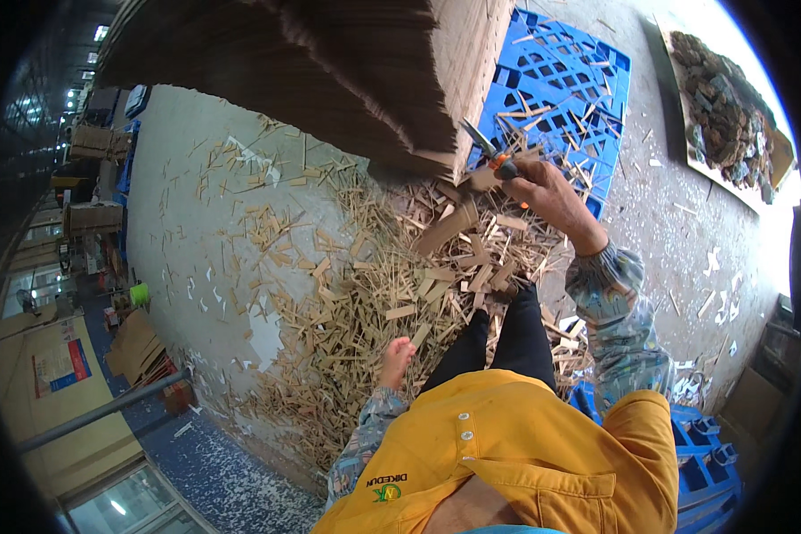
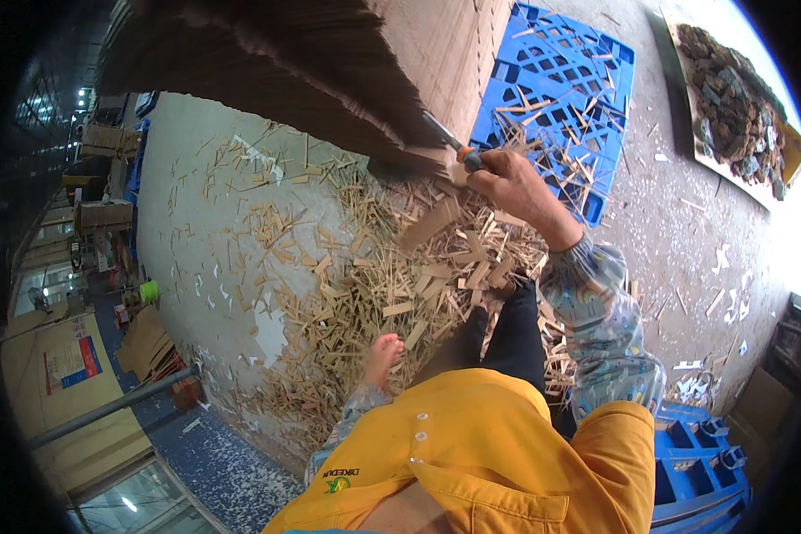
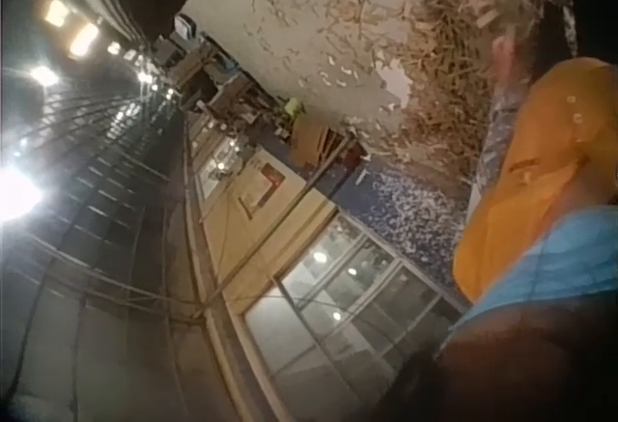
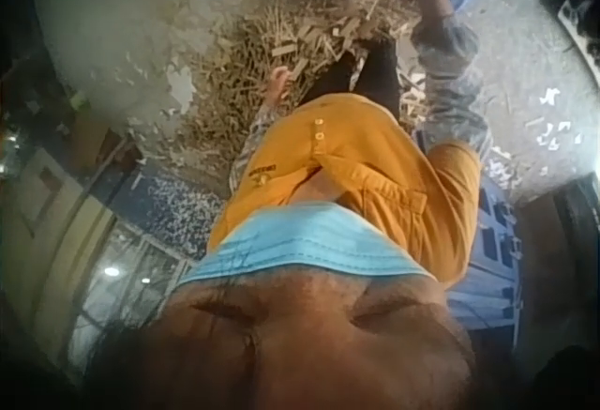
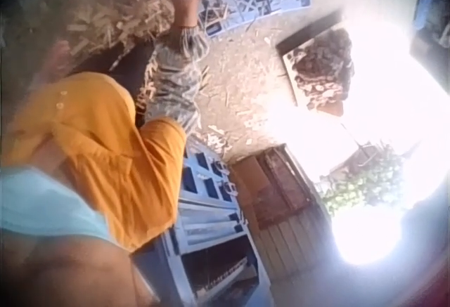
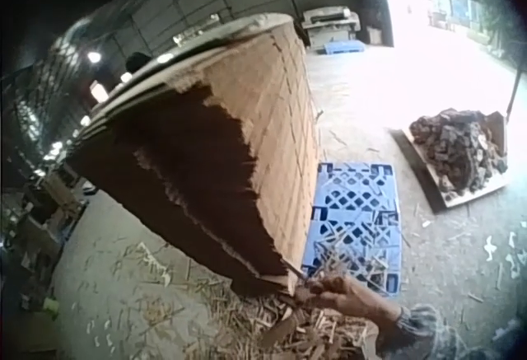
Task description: Cutting and shredding corrugated cardboard sheets with scissors and hands in a warehouse setting.
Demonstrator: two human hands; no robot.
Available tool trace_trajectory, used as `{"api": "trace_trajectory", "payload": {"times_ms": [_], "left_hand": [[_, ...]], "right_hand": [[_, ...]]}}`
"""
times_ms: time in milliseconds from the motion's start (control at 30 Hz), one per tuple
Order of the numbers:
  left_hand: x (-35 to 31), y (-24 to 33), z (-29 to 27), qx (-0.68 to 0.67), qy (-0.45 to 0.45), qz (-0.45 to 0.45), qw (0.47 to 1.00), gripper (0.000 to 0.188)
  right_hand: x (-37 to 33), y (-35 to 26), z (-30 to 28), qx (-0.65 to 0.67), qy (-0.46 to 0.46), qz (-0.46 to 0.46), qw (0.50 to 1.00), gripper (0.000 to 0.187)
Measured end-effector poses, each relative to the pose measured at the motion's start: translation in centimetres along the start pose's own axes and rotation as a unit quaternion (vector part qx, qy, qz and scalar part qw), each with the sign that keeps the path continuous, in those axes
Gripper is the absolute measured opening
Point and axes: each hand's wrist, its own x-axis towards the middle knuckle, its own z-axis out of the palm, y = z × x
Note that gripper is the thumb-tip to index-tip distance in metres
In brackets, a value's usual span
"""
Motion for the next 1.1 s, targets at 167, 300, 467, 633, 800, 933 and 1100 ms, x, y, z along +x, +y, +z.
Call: {"api": "trace_trajectory", "payload": {"times_ms": [167,300,467,633,800,933,1100], "left_hand": [[4.0,-2.2,0.3,0.142,-0.025,-0.010,0.989,0.034],[9.2,-5.7,2.6,0.219,-0.066,-0.006,0.973,0.037],[13.1,-9.0,7.7,0.499,-0.116,0.020,0.858,0.055],[14.1,-10.4,12.1,0.589,-0.096,0.013,0.802,0.065],[14.9,-11.1,14.1,0.645,-0.063,-0.041,0.761,0.062],[15.3,-11.6,14.8,0.675,-0.046,-0.001,0.736,0.052],[15.6,-11.8,15.4,0.684,-0.023,0.017,0.729,0.047]], "right_hand": [[1.0,12.0,4.3,0.079,0.034,0.204,0.975,0.028],[4.2,21.6,8.9,0.042,0.018,0.276,0.960,0.039],[11.5,30.1,13.0,0.006,0.013,0.251,0.968,0.039],[14.4,31.1,15.0,0.018,0.029,0.201,0.979,0.033],[6.8,30.0,16.7,-0.029,-0.031,0.014,0.999,0.018],[11.3,34.1,15.3,0.057,-0.004,0.245,0.968,0.024],[14.2,34.3,17.0,0.084,-0.020,0.228,0.970,0.024]]}}
